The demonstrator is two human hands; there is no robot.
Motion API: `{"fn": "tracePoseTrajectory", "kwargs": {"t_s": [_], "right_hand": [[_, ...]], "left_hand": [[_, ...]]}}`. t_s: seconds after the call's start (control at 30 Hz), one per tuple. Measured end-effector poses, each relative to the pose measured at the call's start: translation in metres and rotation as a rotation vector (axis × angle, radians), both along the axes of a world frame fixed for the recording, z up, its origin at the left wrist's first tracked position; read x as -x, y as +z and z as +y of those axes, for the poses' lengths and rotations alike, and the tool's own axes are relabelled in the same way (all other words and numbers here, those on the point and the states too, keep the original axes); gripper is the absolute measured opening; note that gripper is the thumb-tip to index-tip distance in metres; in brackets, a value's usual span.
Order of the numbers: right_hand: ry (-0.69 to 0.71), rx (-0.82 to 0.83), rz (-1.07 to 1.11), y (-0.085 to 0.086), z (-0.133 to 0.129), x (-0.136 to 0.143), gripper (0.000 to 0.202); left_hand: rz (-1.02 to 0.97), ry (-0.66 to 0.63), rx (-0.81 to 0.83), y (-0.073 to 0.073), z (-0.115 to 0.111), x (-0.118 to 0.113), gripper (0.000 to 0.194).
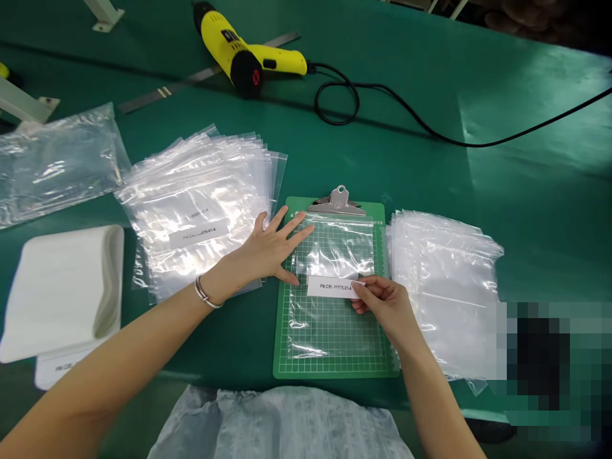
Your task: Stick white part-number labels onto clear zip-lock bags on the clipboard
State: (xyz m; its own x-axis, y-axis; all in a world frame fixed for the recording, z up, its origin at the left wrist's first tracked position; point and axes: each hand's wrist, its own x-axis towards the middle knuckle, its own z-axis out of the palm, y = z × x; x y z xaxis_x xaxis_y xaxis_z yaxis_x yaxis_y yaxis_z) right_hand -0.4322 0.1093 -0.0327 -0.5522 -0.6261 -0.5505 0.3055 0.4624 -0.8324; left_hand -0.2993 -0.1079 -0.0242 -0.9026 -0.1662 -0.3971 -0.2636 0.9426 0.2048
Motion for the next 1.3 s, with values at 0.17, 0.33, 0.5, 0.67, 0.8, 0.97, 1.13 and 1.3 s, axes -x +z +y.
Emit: {"fn": "tracePoseTrajectory", "kwargs": {"t_s": [0.17,0.33,0.5,0.67,0.8,0.97,1.13,1.3], "right_hand": [[-0.053,-0.032,0.085,0.002,-0.002,0.009,0.029],[0.003,-0.065,0.097,0.003,-0.011,0.014,0.03],[0.04,-0.089,0.087,0.0,-0.018,0.014,0.03],[0.038,-0.108,0.102,-0.001,-0.019,0.013,0.03],[0.035,-0.119,0.113,0.0,-0.02,0.011,0.03],[0.042,-0.126,0.122,0.0,-0.02,0.011,0.029],[0.057,-0.122,0.145,0.0,-0.019,0.011,0.03],[0.077,-0.126,0.17,-0.001,-0.018,0.011,0.03]], "left_hand": [[-0.014,0.003,-0.002,0.002,0.001,0.0,0.108],[-0.043,0.005,0.012,0.005,0.002,0.002,0.108],[-0.031,-0.001,0.016,0.003,0.002,0.001,0.108],[-0.017,0.006,-0.003,0.0,0.001,0.001,0.109],[-0.025,0.009,-0.007,0.0,0.001,0.001,0.109],[0.001,0.011,-0.015,-0.004,0.0,0.0,0.11],[-0.005,0.01,-0.02,-0.003,0.0,0.0,0.109],[-0.017,0.011,-0.003,-0.001,0.001,0.001,0.109]]}}
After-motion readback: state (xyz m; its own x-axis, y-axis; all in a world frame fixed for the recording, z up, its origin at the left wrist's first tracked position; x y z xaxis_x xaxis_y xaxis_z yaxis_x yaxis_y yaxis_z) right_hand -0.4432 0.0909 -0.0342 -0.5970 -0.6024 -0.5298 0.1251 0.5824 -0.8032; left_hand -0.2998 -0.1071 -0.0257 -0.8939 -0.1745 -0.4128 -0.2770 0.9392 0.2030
